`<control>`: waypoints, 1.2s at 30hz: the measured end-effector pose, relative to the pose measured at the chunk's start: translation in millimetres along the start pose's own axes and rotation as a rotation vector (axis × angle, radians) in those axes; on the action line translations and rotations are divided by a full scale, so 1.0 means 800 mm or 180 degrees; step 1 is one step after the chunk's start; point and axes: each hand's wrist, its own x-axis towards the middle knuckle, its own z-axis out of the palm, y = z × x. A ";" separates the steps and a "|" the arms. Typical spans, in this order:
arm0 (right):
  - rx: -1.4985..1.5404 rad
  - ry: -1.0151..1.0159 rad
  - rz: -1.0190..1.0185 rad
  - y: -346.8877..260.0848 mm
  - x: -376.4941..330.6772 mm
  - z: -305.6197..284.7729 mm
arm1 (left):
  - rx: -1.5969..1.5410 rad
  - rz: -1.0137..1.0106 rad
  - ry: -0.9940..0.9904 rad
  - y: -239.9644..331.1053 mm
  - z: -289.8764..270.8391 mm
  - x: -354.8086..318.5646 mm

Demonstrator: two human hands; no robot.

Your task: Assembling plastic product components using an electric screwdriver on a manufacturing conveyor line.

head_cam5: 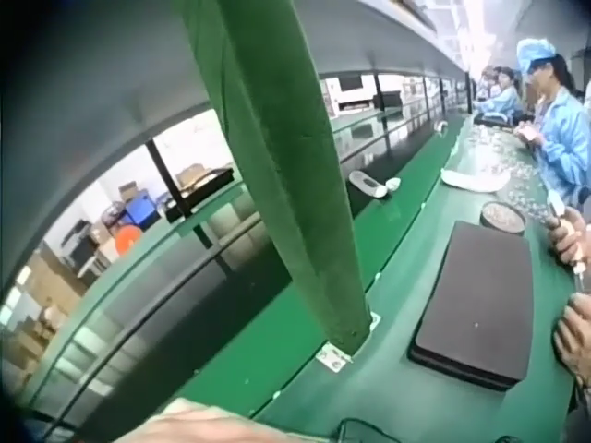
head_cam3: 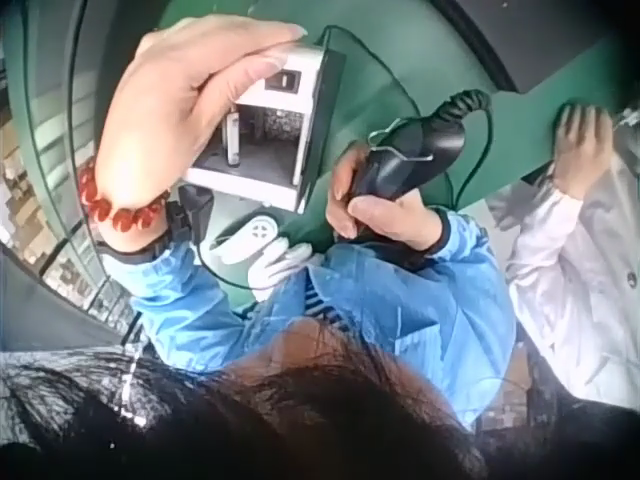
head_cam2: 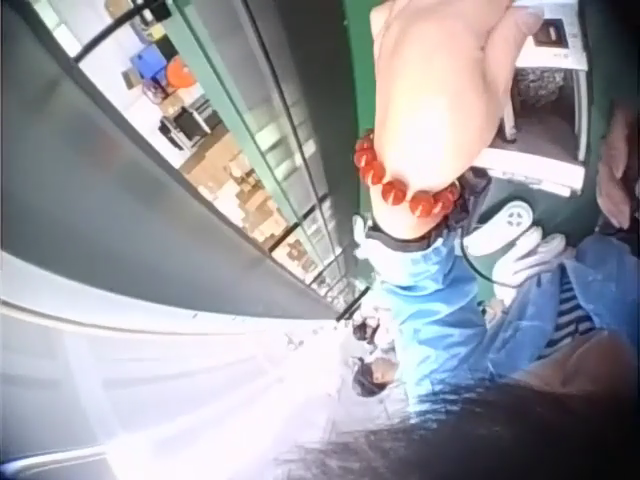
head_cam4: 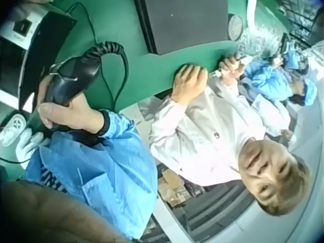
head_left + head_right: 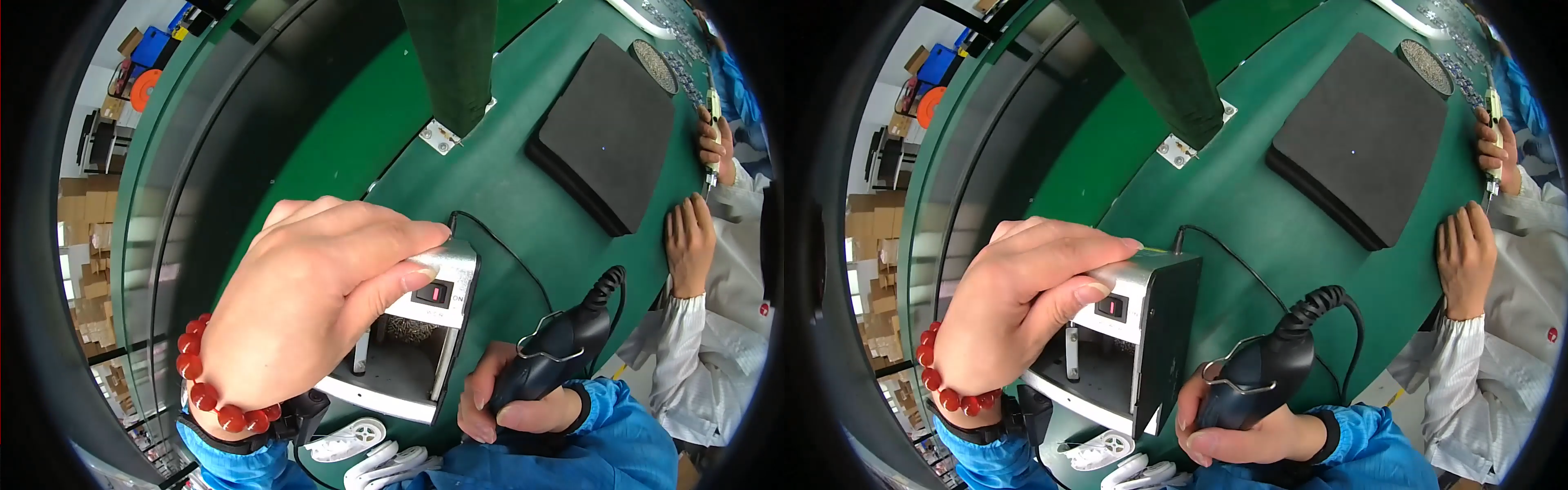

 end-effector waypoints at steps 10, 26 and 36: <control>0.0119 -0.0185 -0.0155 -0.010 -0.004 0.004 | 0.0329 0.0094 0.0265 0.001 0.004 -0.005; -0.2500 -0.0194 -0.2019 -0.060 0.076 0.107 | -0.0220 0.0876 0.0981 -0.028 0.013 -0.027; -0.2843 -0.0240 -0.1609 -0.057 0.096 0.105 | -0.0423 0.0843 0.1042 -0.032 0.011 -0.029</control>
